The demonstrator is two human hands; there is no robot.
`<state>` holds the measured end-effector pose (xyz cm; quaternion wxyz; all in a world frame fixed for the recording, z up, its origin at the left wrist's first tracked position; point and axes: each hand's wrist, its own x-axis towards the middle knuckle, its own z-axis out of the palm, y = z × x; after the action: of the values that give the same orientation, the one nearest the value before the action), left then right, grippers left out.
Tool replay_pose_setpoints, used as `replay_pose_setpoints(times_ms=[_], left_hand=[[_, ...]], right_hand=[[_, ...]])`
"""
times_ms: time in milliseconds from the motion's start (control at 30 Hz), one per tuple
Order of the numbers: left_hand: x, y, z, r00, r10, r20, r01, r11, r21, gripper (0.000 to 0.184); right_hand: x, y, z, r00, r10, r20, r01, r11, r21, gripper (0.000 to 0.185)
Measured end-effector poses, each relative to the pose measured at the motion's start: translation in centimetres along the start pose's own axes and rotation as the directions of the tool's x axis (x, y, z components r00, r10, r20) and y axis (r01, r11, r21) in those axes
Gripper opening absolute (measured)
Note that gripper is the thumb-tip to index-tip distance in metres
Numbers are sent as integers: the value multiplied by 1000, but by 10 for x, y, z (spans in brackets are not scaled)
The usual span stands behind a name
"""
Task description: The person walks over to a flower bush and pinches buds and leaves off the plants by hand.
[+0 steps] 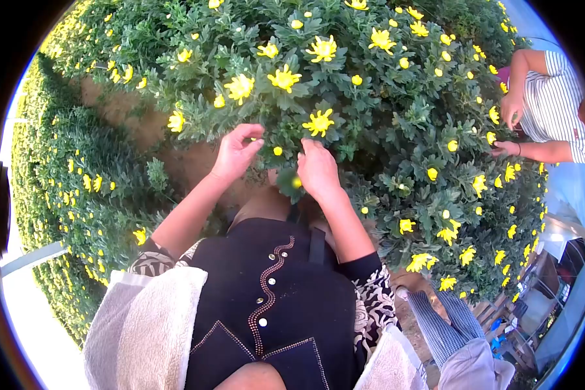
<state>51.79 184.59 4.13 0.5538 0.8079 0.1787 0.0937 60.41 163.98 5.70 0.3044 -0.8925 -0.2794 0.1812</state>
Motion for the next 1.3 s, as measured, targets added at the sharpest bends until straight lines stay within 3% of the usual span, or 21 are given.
replay_pose_setpoints(times_ms=[100, 133, 167, 233, 267, 333, 367, 433, 500, 567, 667, 733, 767, 833, 900, 933, 967, 1033, 1100, 1133, 1300], left_hand=[[29, 1, 0, 995, -23, 92, 3, 978, 210, 36], [36, 2, 1, 990, -49, 133, 4, 949, 315, 42], [42, 1, 2, 987, -52, 153, 2, 952, 308, 42], [55, 4, 3, 961, -91, 263, 1, 947, 321, 51], [61, 8, 2, 935, -155, 317, 19, 918, 395, 53], [69, 15, 1, 909, -175, 377, -14, 894, 448, 52], [70, 16, 2, 884, -199, 424, -44, 866, 498, 51], [68, 9, 8, 896, -151, 417, -76, 874, 479, 47], [68, 3, 14, 935, -80, 344, -95, 881, 463, 39], [69, -2, 17, 928, -107, 357, -83, 875, 478, 35], [70, -10, 22, 929, -128, 348, -44, 894, 446, 28], [67, -25, 24, 932, -129, 340, -22, 913, 407, 26], [66, -34, 26, 948, -66, 312, -56, 929, 365, 26], [66, -26, 25, 958, -2, 288, -94, 944, 317, 25], [71, -17, 22, 915, -167, 368, 14, 923, 384, 25], [69, -20, 25, 931, -98, 350, -33, 936, 351, 22], [68, -23, 27, 929, -104, 354, -29, 935, 352, 22], [68, -23, 33, 922, -8, 387, -122, 943, 310, 18], [68, -23, 39, 925, -4, 379, -117, 948, 297, 17], [67, -23, 39, 929, -8, 370, -107, 952, 287, 16], [73, -28, 37, 934, 4, 357, -111, 953, 281, 15]], right_hand=[[38, -9, 13, 965, 261, -28, -260, 965, 42, 45], [44, -9, 15, 956, 288, -63, -284, 957, 67, 48], [50, -6, 20, 952, 291, -91, -285, 956, 74, 48], [59, 9, 39, 950, 277, -148, -218, 921, 321, 40], [64, 19, 48, 946, 288, -151, -229, 919, 322, 40], [69, 27, 57, 927, 375, -29, -299, 782, 546, 23], [67, 31, 63, 923, 383, -30, -306, 780, 546, 23], [65, 27, 64, 929, 369, 30, -260, 590, 764, 10], [67, 28, 67, 929, 361, 84, -286, 553, 783, 8], [65, 31, 72, 926, 350, 141, -314, 509, 801, 6], [69, 34, 72, 858, 467, 213, -430, 428, 795, 12], [73, 45, 77, 809, 581, 94, -572, 740, 352, 21], [70, 46, 77, 804, 588, 92, -577, 733, 360, 21], [66, 39, 62, 823, 555, -123, -568, 813, -125, 22], [65, 46, 58, 874, 477, -97, -481, 876, -25, 30], [65, 36, 55, 899, 434, -67, -379, 844, 379, 34], [65, 26, 51, 921, 385, -61, -227, 656, 719, 38], [68, 22, 43, 912, 408, 34, -322, 665, 674, 38], [73, 22, 40, 870, 416, 265, -466, 519, 717, 26], [72, 29, 45, 867, 415, 276, -449, 408, 795, 21], [69, 74, 64, 861, 455, 226, -444, 460, 769, 14]])
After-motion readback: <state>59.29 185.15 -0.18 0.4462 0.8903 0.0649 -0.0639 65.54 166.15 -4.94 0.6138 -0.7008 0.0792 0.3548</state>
